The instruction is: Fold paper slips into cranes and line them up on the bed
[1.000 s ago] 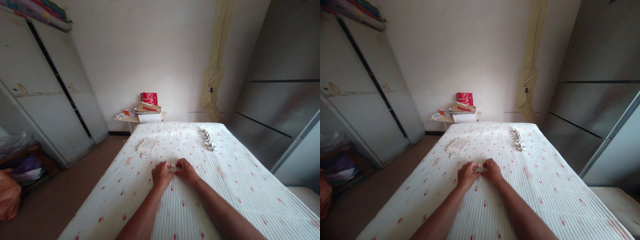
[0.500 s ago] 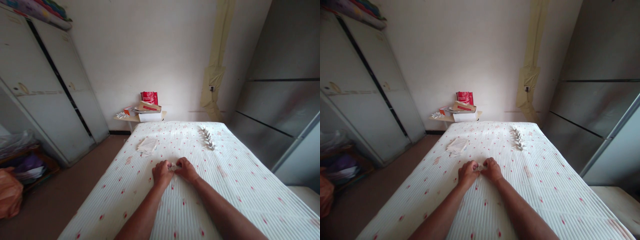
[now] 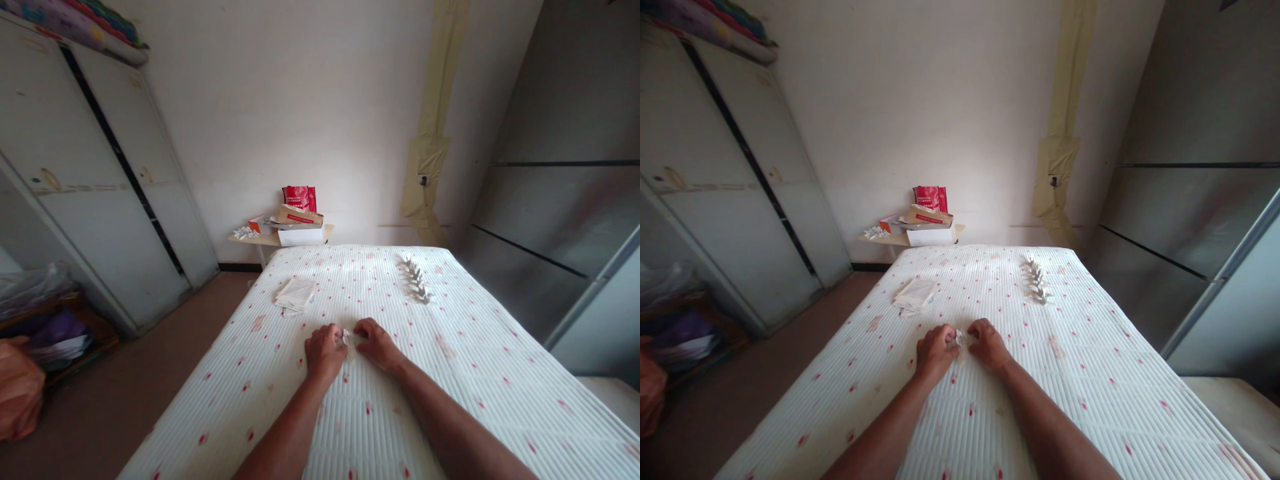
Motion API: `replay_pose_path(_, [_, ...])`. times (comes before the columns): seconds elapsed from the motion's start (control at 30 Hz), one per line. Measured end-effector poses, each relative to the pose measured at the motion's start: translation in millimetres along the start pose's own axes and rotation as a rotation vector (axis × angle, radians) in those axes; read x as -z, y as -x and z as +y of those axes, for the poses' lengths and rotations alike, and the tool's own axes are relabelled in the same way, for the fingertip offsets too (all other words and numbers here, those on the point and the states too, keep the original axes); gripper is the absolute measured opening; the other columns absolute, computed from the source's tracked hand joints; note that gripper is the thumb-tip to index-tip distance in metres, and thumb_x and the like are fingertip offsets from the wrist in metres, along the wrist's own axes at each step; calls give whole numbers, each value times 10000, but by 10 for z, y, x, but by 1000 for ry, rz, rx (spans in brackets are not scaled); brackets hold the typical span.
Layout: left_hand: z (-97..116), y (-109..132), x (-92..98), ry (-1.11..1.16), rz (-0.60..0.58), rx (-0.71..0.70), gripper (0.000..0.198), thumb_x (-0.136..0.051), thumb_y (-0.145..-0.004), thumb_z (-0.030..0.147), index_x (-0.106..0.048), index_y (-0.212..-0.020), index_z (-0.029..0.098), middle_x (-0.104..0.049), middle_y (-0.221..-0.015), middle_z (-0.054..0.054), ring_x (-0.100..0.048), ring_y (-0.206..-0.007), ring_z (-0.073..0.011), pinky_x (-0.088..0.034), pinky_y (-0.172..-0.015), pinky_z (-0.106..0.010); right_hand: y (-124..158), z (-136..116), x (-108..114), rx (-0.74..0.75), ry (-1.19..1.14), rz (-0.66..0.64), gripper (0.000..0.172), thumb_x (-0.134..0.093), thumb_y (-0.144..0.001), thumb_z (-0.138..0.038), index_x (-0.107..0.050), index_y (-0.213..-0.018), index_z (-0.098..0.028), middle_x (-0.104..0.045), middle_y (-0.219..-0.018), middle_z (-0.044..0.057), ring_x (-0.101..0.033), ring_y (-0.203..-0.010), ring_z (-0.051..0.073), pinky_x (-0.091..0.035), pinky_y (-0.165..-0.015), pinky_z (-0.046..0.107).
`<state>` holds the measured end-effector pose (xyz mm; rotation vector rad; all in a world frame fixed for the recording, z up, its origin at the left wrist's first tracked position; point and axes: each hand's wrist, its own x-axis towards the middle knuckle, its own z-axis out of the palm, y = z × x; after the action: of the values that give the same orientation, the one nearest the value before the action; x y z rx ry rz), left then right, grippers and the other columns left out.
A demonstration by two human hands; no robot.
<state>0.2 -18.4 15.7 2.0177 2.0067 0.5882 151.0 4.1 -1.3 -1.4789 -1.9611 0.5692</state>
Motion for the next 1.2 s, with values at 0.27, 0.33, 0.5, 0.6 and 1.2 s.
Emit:
replay_pose_path(0.27, [21,60,55,68,-4,-21,295,-602,-694,236,-575,-985,269,-639,-985,19,-532,-970,-159,-314,-818,-277,128,8,50,149,-67,24,313,-438,-576,38,-547,-781,-172,-558,-971,58,-524,-939,165,-403,-862,287])
replay_pose_path(0.33, [17,59,59,82,-12,-13,316,-615,-683,236,-575,-995,273,-639,-979,22,-535,-965,-157,-314,-820,-275,141,-10,58,157,-78,21,319,-441,-589,37,-556,-799,-173,-559,-997,63,-524,-966,170,-397,-885,299])
replay_pose_path(0.5, [-14,36,21,63,4,-26,209,-622,-680,245,-601,-888,248,-640,-960,16,-537,-959,-168,-319,-794,-273,133,-28,49,157,-114,39,262,-510,-641,-1,-569,-824,-178,-566,-985,55,-534,-958,164,-405,-873,290])
replay_pose_path(0.6, [-15,30,17,39,1,-37,177,-612,-694,248,-600,-871,240,-641,-955,10,-539,-957,-170,-321,-783,-271,118,-35,5,143,-87,48,199,-577,-666,-65,-584,-825,-185,-570,-979,56,-528,-969,176,-404,-865,296])
replay_pose_path(1.2, [-47,57,-8,117,28,-148,120,-581,-684,146,-638,-738,236,-645,-827,25,-545,-873,-146,-331,-800,-270,138,43,168,74,-175,16,301,-399,-533,17,-525,-728,-176,-575,-971,48,-549,-932,156,-427,-799,240])
